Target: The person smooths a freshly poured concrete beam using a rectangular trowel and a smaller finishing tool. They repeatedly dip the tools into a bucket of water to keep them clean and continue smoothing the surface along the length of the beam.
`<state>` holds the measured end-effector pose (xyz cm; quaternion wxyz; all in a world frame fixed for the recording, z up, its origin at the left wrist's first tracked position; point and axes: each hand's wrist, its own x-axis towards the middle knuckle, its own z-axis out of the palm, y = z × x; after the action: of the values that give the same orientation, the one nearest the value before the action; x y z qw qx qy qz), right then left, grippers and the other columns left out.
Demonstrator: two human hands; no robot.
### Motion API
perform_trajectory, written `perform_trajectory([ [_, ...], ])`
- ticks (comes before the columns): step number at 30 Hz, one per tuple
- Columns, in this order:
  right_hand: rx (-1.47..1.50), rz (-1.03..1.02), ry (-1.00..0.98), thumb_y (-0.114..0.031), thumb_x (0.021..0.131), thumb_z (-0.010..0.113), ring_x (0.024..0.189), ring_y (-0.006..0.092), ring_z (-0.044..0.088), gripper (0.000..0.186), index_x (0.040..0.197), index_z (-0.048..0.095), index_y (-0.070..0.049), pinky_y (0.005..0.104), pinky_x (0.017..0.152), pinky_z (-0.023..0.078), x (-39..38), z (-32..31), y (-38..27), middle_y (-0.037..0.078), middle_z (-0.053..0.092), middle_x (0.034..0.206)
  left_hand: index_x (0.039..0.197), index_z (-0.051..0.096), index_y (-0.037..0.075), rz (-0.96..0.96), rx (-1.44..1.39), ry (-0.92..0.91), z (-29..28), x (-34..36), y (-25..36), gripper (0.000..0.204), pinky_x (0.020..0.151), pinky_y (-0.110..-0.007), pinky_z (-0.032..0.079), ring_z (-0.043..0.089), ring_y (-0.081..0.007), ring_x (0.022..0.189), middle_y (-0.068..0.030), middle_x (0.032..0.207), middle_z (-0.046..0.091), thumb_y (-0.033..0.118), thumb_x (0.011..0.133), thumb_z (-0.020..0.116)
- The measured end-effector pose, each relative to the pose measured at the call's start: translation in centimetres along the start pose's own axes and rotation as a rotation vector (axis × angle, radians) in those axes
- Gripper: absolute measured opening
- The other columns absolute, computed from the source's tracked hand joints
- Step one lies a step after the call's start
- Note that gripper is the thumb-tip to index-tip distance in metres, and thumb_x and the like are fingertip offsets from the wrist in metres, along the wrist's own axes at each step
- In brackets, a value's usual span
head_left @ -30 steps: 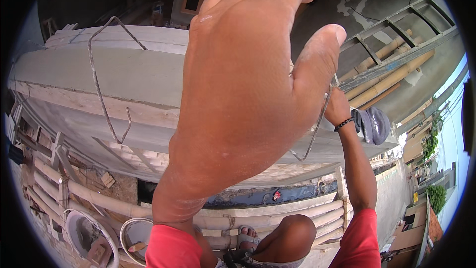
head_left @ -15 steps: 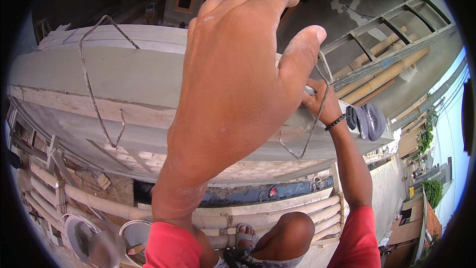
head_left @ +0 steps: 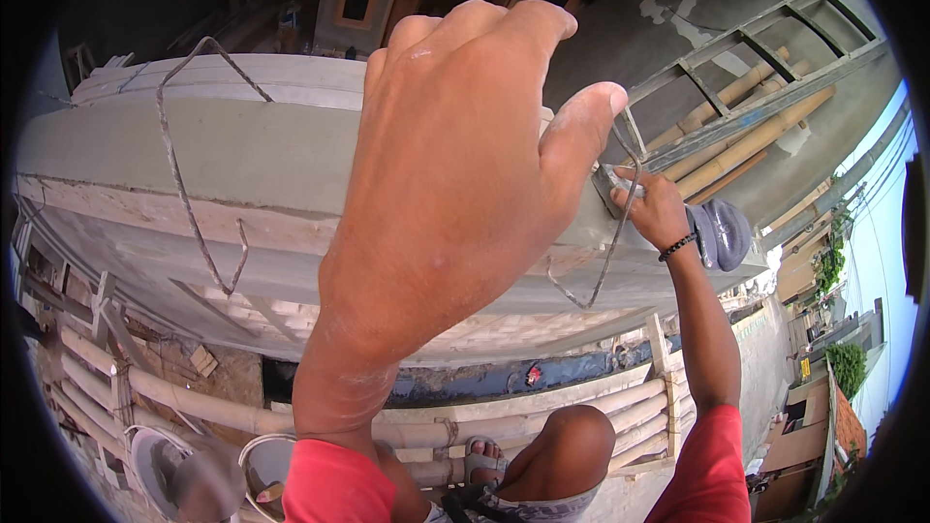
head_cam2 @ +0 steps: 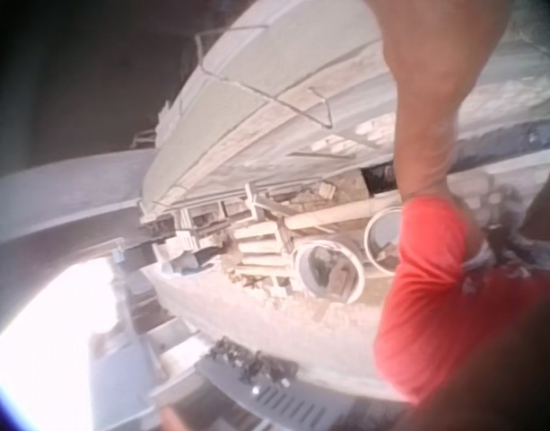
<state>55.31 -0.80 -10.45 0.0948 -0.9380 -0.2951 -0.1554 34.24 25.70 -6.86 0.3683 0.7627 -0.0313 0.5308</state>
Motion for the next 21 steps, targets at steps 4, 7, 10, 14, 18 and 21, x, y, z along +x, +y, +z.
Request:
perform_trajectory([
  [4,0.029,-0.094,0.037,-0.034,0.080,0.069,0.089,0.0446,0.064,0.043,0.114,0.072,-0.008,0.0462,0.083,0.052,1.9,2.1,-3.8,0.029,0.063,0.085,0.114,0.067,-0.001,0.046,0.020,0.006,0.8,0.0,0.0,0.042,0.089,-0.038,0.047,0.061,-0.0308,0.105,-0.0195,0.110,0.068,0.028,0.085,0.072],
  [7,0.062,-0.078,-0.006,-0.034,0.078,0.070,0.085,0.0428,0.063,0.043,0.114,0.072,-0.010,0.0460,0.079,0.051,1.2,2.1,-2.5,0.029,0.062,0.082,0.114,0.067,-0.001,0.012,0.021,-0.069,0.3,-0.2,0.1,0.042,0.091,-0.038,0.046,0.061,-0.0326,0.105,-0.0198,0.110,0.068,0.028,0.084,0.073],
  [10,0.061,-0.054,-0.033,-0.033,0.078,0.070,0.078,0.0403,0.064,0.044,0.115,0.072,-0.010,0.0453,0.077,0.051,0.8,0.7,-0.4,0.027,0.063,0.073,0.114,0.067,-0.001,0.041,0.078,-0.053,-0.3,-0.1,0.3,0.041,0.091,-0.039,0.046,0.061,-0.0332,0.105,-0.0200,0.111,0.068,0.027,0.084,0.073],
  [14,0.065,-0.099,0.078,-0.033,0.079,0.069,0.080,0.0405,0.064,0.043,0.114,0.073,-0.010,0.0447,0.078,0.051,2.0,1.3,-0.9,0.027,0.064,0.076,0.113,0.067,-0.001,0.039,0.002,-0.045,0.3,0.1,0.3,0.040,0.091,-0.039,0.046,0.061,-0.0337,0.105,-0.0200,0.110,0.068,0.026,0.084,0.072],
  [18,0.040,-0.178,0.071,-0.034,0.079,0.068,0.086,0.0400,0.063,0.043,0.115,0.072,-0.010,0.0434,0.081,0.051,1.0,2.4,-1.8,0.027,0.064,0.085,0.113,0.067,-0.001,0.039,-0.011,-0.074,0.8,-0.2,0.2,0.039,0.091,-0.039,0.046,0.061,-0.0339,0.105,-0.0197,0.110,0.068,0.025,0.084,0.072],
  [21,0.039,-0.086,-0.137,-0.033,0.080,0.068,0.085,0.0386,0.063,0.044,0.116,0.071,-0.009,0.0429,0.081,0.051,-0.2,-0.9,-1.5,0.025,0.064,0.084,0.112,0.067,-0.001,0.049,0.062,-0.083,0.4,-0.2,0.0,0.039,0.091,-0.039,0.046,0.061,-0.0342,0.105,-0.0196,0.110,0.068,0.025,0.084,0.072],
])
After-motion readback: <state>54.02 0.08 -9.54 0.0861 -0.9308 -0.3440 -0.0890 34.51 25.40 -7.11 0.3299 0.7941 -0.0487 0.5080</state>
